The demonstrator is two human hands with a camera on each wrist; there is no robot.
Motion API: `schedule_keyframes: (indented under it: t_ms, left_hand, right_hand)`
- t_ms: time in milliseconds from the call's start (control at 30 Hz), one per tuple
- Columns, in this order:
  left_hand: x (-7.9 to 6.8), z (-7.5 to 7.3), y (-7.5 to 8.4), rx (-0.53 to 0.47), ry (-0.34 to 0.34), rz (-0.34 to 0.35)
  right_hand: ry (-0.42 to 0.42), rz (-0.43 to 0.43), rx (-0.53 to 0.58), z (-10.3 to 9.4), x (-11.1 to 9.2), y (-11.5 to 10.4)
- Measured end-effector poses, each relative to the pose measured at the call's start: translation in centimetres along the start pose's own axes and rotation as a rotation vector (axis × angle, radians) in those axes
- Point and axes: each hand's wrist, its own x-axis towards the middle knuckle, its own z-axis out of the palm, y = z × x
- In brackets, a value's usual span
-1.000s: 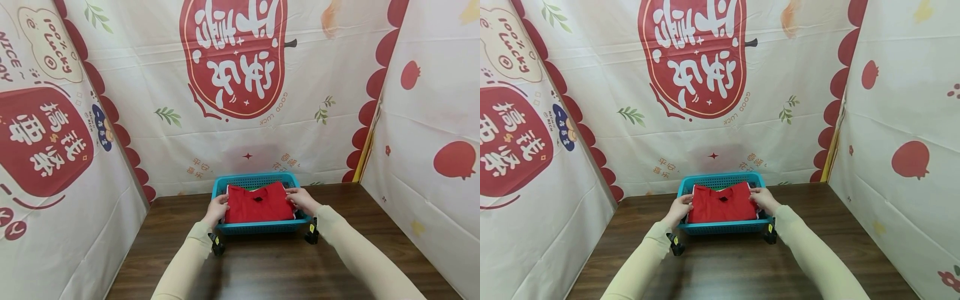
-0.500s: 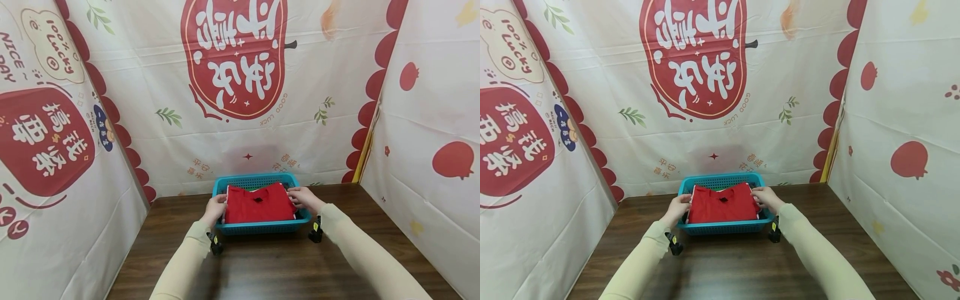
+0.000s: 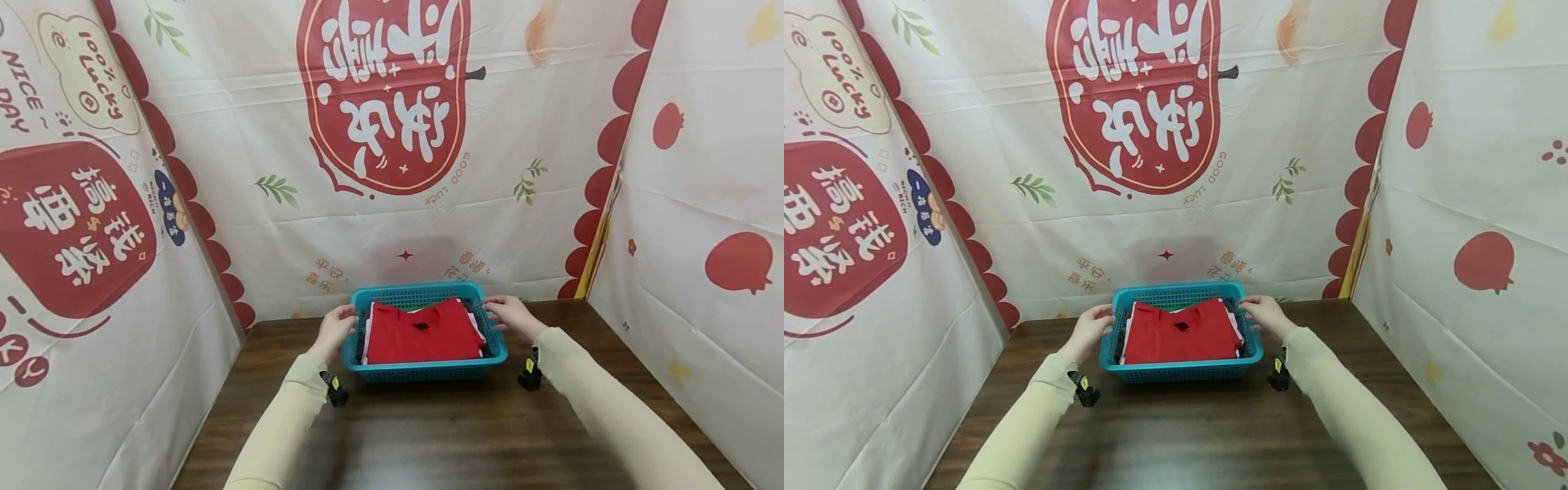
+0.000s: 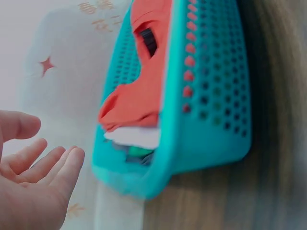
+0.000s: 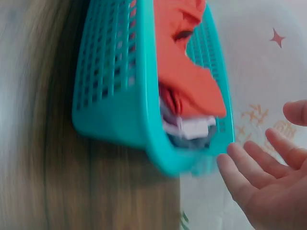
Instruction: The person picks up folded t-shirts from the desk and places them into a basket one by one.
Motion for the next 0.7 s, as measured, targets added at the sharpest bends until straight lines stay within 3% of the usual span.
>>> schedule_keyframes:
  t_ms: [100,267,533,700]
  left_hand:
    - [-0.2,-1.4,0.6,0.054,0.026,0.044]
    - [-0.8,-3.6,0.9,0.329,0.097,0.146]
    - [-2.0,-6.4,-0.5,0.778,0.149,0.219]
    - [-2.4,-7.4,-2.3,0.968,0.138,0.193]
  right_hand:
    - [0.084,-0.09,-0.187,-1.0,-0.3,0.3]
    - [0.188,-0.172,-0.446,-2.6,-1.0,1.8]
    - [0.184,-0.214,-0.598,-4.5,-2.1,4.8]
    - [0.161,-0.195,-0.665,-5.1,-2.6,6.2]
